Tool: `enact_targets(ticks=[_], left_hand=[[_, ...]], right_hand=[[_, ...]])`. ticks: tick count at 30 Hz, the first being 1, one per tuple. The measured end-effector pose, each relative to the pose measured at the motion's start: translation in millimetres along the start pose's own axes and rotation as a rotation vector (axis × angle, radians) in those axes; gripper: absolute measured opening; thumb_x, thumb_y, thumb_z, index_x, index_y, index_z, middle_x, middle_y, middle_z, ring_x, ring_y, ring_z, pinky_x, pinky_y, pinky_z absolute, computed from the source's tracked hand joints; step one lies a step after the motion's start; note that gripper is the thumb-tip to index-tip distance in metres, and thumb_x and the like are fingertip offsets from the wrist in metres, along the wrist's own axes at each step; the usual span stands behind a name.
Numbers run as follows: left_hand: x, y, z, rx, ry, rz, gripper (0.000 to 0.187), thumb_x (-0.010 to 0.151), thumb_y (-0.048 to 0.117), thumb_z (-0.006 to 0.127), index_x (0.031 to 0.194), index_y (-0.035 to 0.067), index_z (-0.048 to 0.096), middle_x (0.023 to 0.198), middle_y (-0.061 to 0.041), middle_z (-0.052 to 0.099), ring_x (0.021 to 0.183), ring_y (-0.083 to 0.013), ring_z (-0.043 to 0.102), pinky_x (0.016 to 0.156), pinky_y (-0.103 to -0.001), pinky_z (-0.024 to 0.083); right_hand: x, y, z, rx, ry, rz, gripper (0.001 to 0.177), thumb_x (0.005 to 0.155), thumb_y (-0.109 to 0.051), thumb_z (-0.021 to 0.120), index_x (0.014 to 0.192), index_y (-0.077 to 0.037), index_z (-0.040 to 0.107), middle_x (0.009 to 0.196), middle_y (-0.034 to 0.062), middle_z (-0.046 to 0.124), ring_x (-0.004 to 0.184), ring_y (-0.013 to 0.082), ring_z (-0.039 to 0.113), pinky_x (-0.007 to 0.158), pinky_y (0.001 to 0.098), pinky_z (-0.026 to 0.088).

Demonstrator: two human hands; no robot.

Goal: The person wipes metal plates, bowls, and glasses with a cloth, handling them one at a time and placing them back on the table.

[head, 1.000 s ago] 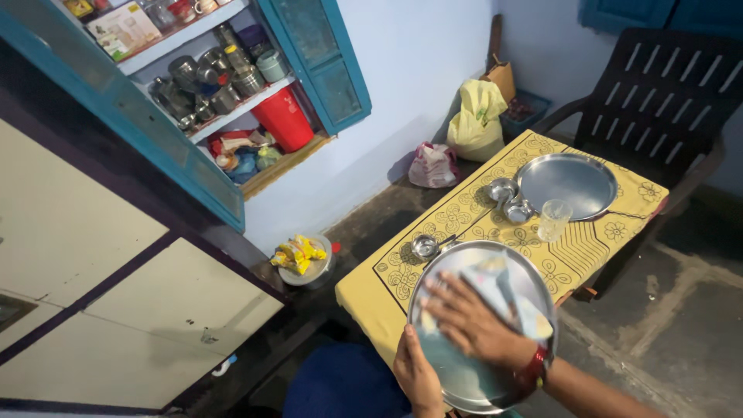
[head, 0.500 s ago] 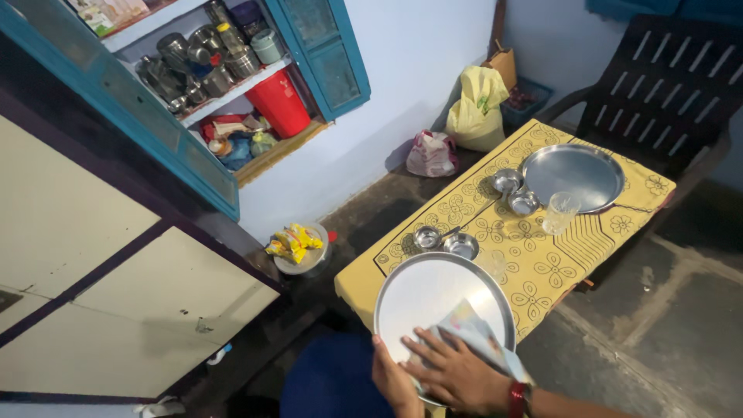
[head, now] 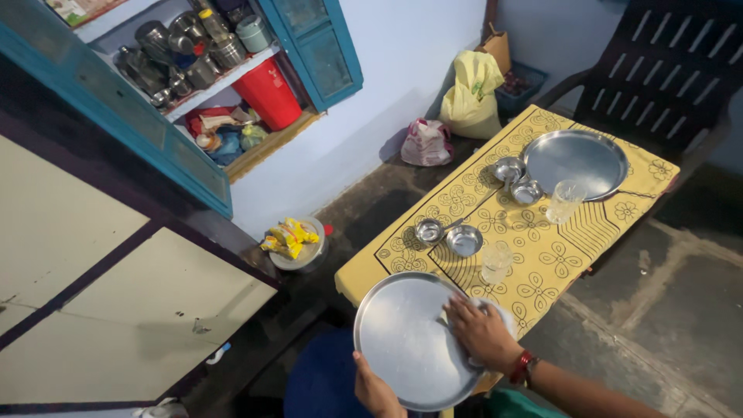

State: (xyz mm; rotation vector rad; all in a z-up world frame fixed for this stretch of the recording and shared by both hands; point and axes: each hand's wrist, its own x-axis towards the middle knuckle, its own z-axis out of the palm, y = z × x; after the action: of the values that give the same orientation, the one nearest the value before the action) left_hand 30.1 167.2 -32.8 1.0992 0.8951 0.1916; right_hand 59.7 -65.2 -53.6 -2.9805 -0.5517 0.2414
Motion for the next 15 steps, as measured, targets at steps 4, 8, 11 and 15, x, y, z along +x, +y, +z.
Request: enact_targets(ticks=[4, 8, 11, 15], left_hand=[[26.7, -19.9, 11.9, -0.058, 0.015, 0.038, 0.062, 0.101, 0.048, 0.049, 0.120, -0.007, 0.070, 0.112, -0.022, 0.075, 0.090, -0.0345, 0.075, 0.076, -0.044, 0.061], [66.8, -60.7, 22.9, 0.135, 0.138, 0.074, 0.065, 0.102, 0.053, 0.047, 0.119, -0.005, 0.072, 0.112, -0.020, 0.077, 0.092, -0.0340, 0.075, 0.080, -0.042, 0.060], [91.6, -86.8, 30.5, 0.335, 0.131, 0.086, 0.070, 0.101, 0.059, 0.044, 0.115, -0.002, 0.076, 0.108, -0.019, 0.079, 0.092, -0.0348, 0.076, 0.082, -0.042, 0.059], [116.9, -109.1, 48.9, 0.519, 0.121, 0.079, 0.071, 0.096, 0.065, 0.044, 0.118, 0.007, 0.076, 0.108, -0.014, 0.079, 0.097, -0.0326, 0.075, 0.085, -0.040, 0.057]], right_hand=[[-6.8, -5.1, 45.8, -0.102, -0.104, -0.081, 0.053, 0.098, -0.018, 0.054, 0.147, -0.001, 0.045, 0.142, 0.0174, 0.048, 0.130, 0.0289, 0.046, 0.095, 0.0398, 0.048], [-11.8, -8.7, 59.9, 0.167, -0.091, -0.277, 0.024, 0.094, -0.010, 0.061, 0.117, -0.010, 0.068, 0.117, 0.0110, 0.063, 0.113, 0.0271, 0.061, 0.091, 0.0391, 0.052], [-21.7, -6.6, 47.5, 0.543, -0.149, -0.254, 0.036, 0.084, -0.004, 0.063, 0.119, -0.010, 0.071, 0.113, 0.0089, 0.068, 0.100, 0.0279, 0.068, 0.089, 0.0398, 0.054], [-27.1, 1.9, 19.1, 0.826, 0.088, -0.194, 0.024, 0.092, -0.010, 0.065, 0.114, -0.004, 0.072, 0.107, 0.0123, 0.073, 0.096, 0.0291, 0.072, 0.085, 0.0395, 0.057]])
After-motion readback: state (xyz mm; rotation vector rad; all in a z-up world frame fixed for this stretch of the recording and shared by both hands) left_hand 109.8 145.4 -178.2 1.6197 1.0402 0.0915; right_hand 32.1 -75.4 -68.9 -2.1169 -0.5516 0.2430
